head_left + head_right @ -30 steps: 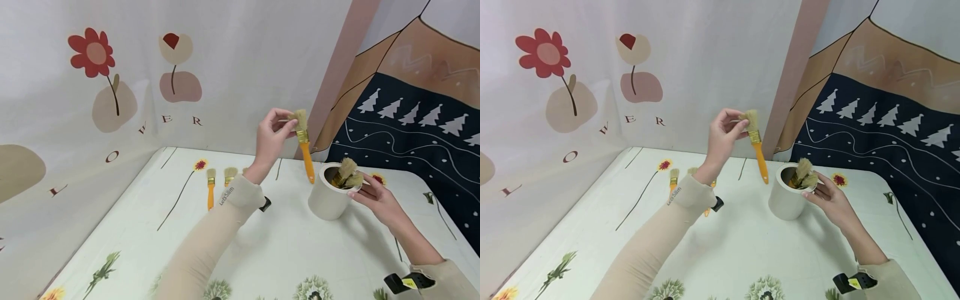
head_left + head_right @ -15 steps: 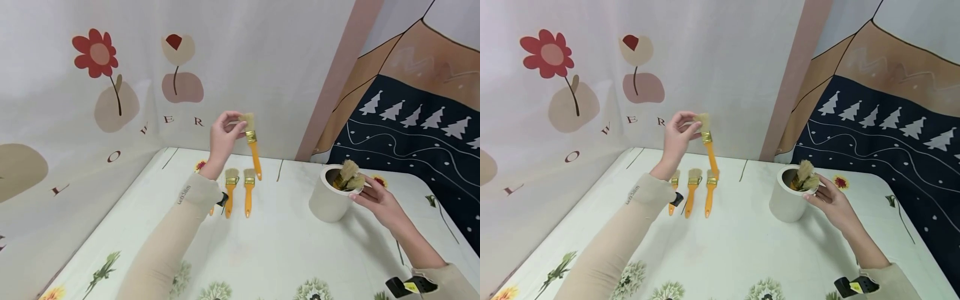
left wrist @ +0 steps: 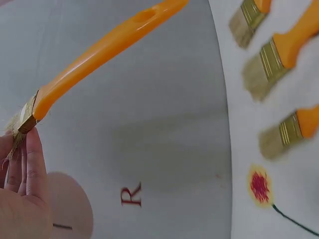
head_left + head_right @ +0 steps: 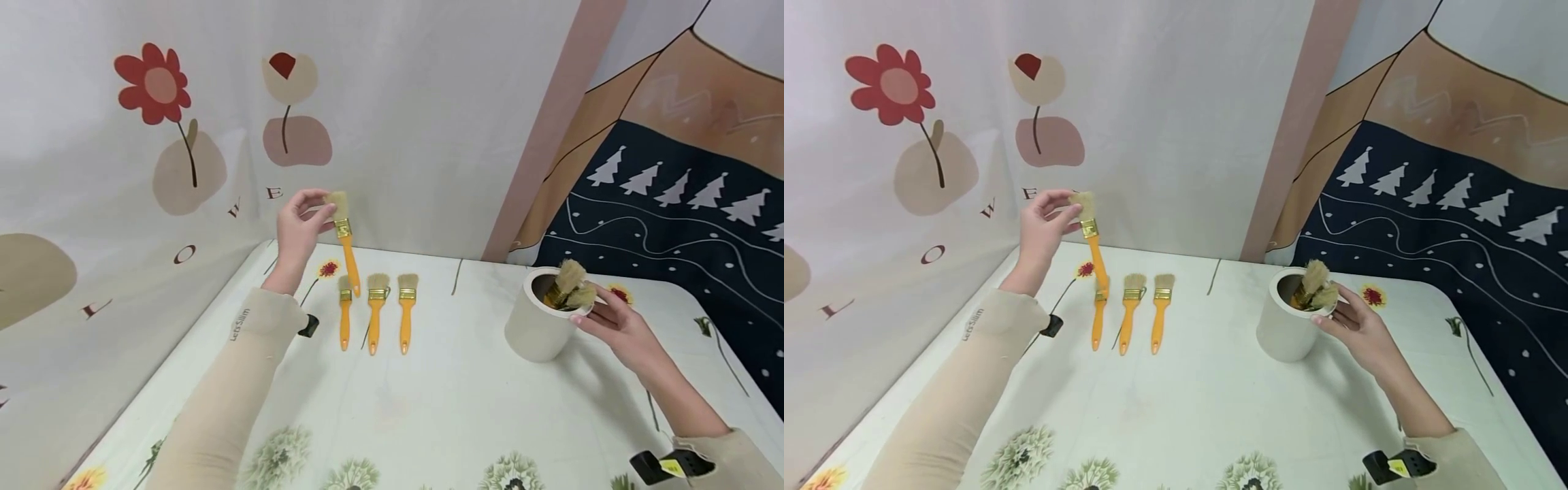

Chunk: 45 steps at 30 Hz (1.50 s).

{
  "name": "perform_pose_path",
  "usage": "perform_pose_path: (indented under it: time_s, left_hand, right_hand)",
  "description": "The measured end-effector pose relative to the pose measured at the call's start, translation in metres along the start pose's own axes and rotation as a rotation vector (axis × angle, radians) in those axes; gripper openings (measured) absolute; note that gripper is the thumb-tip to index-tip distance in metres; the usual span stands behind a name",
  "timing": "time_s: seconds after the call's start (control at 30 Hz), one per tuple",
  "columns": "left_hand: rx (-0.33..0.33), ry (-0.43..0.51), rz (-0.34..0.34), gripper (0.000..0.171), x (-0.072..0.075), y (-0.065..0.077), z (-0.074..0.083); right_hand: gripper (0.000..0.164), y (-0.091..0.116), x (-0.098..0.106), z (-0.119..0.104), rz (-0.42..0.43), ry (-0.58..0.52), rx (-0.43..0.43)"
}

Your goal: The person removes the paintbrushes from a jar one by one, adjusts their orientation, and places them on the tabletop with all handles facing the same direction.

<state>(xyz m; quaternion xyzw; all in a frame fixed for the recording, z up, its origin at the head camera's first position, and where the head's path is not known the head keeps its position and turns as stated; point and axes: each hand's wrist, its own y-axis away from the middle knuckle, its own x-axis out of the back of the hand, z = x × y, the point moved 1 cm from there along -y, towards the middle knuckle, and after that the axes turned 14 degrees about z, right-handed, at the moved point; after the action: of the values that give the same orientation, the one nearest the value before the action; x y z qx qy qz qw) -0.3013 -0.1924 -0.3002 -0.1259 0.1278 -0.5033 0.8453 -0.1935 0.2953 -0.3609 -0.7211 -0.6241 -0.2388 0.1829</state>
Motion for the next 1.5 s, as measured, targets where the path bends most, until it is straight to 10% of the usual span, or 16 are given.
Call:
perform_pose_path:
  time_s: [0.5,1.5]
  left_hand:
    - [0.092,-0.189,0.059,0.035,0.055,-0.010,-0.038]
    - [0.339,-0.542,-0.092,0.035,0.069,0.006,-0.119]
  right_hand:
    - [0.090,0.000,0.002,0.001,-0.001,-0.008,0.000]
    - [0.089,-0.002,0.000,0.001,0.004,-0.020,0.010]
